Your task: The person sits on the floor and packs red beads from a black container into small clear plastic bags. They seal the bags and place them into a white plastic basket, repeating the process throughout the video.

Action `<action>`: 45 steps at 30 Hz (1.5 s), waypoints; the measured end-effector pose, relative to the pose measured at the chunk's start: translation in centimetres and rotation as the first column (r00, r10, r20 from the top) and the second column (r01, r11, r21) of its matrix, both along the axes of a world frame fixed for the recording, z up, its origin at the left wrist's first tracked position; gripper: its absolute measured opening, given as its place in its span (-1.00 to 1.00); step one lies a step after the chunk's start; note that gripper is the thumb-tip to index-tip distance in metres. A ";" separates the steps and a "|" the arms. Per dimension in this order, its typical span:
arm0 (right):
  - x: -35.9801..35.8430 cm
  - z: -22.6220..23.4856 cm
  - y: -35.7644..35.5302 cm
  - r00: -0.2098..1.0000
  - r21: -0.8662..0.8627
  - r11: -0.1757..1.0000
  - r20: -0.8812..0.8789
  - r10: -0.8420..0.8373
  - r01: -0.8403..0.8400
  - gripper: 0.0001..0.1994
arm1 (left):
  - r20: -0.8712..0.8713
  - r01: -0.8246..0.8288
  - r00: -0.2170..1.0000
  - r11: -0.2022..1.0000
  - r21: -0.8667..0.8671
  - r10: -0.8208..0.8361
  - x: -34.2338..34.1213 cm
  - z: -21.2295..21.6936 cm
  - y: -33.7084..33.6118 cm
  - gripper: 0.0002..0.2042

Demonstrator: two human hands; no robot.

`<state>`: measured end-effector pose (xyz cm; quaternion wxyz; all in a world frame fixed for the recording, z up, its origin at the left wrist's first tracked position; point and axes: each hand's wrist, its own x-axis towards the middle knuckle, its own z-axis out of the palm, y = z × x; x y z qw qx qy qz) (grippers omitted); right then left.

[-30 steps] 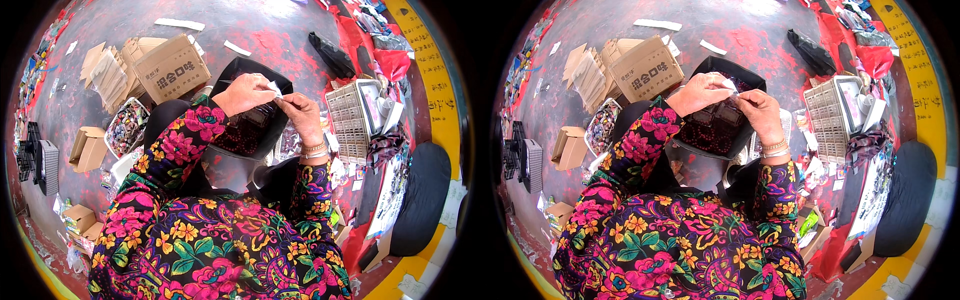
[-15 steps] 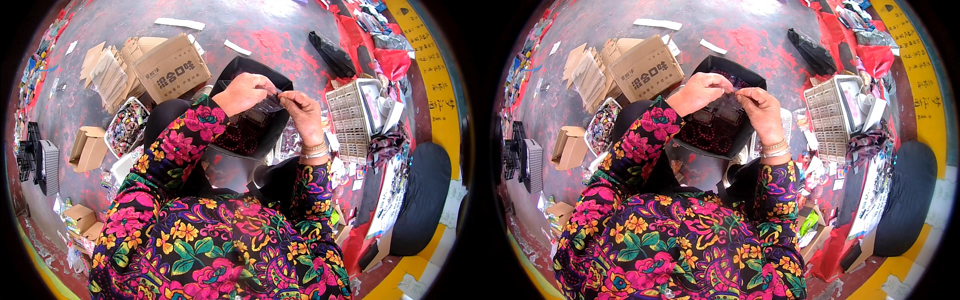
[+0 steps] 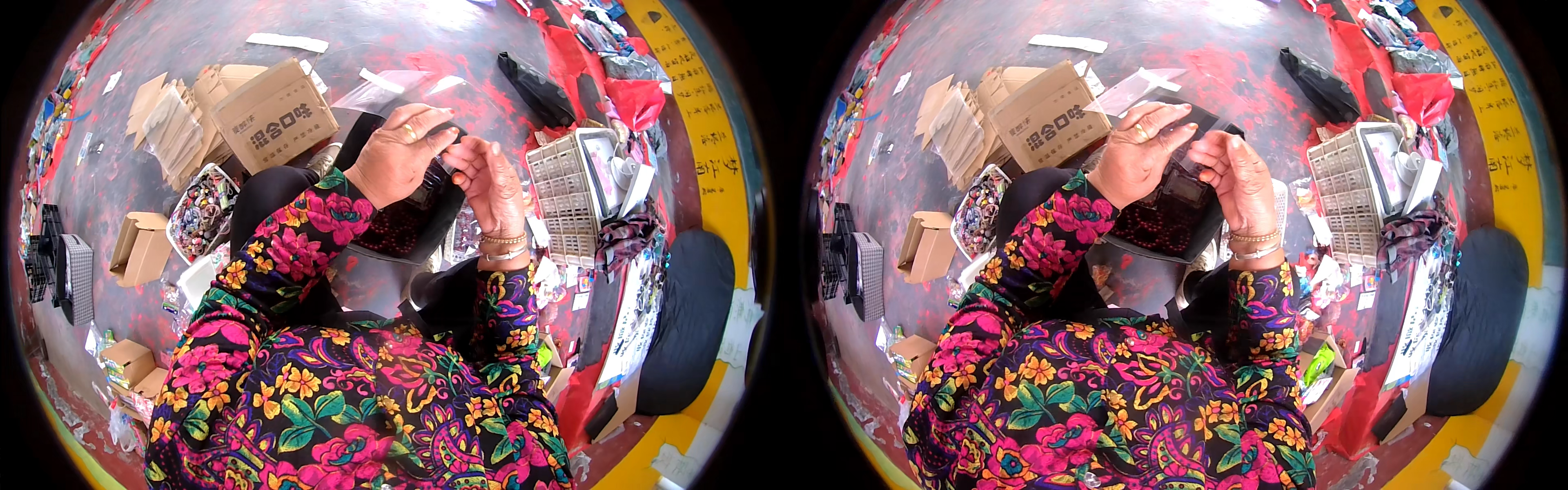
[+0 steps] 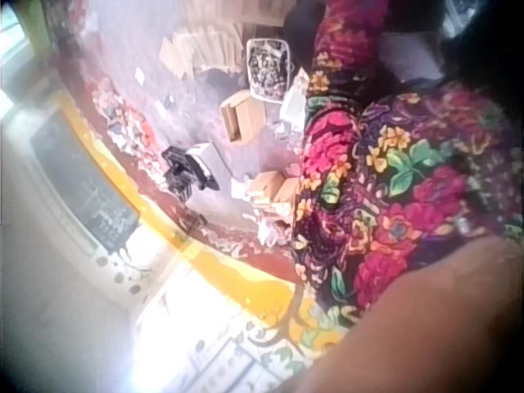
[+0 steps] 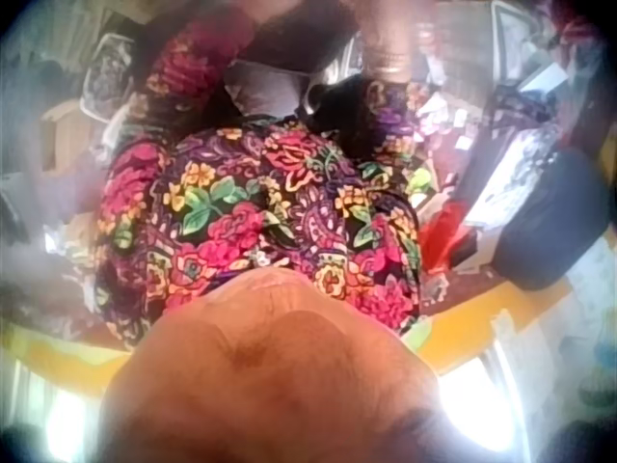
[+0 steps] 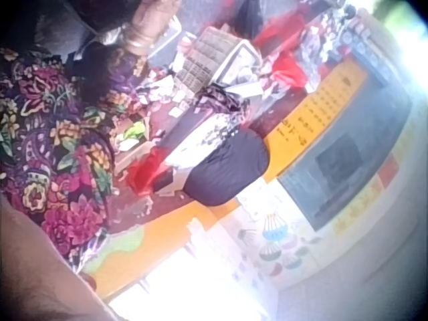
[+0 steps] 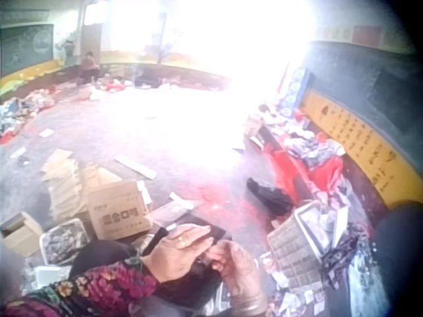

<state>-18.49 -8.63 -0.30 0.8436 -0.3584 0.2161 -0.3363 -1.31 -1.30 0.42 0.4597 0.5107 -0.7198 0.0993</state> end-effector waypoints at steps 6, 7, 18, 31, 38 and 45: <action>-0.1 0.1 -0.5 0.998 -0.047 0.997 -0.033 -0.060 0.059 -0.84 | 0.082 0.073 0.994 0.997 0.038 -0.076 -0.8 -0.6 0.1 -0.61; 0.0 0.3 -0.4 0.997 -0.012 0.998 -0.032 -0.066 0.065 -0.85 | 0.080 0.118 0.989 0.991 0.066 -0.123 -0.7 -0.7 0.1 -0.57; -0.9 1.5 -0.6 0.927 -0.186 0.979 -0.345 -0.147 0.087 -0.83 | -0.104 0.127 0.988 0.981 0.145 -0.112 -0.8 -0.4 0.0 -0.49; -2.4 1.8 -0.2 0.850 -0.377 0.889 -0.525 0.027 -0.261 -0.95 | -0.557 0.533 0.795 0.713 0.455 -0.239 0.9 -0.4 -0.7 -0.53; -2.3 2.0 0.1 0.849 -0.399 0.878 -0.528 0.015 -0.265 -0.97 | -0.778 0.704 0.627 0.465 0.536 -0.052 1.3 0.2 -0.7 -0.87; -2.0 1.9 0.1 0.848 -0.454 0.844 -0.531 -0.001 -0.283 -0.97 | -0.881 0.813 0.471 0.413 0.410 -0.053 1.3 -0.1 -0.5 -0.83</action>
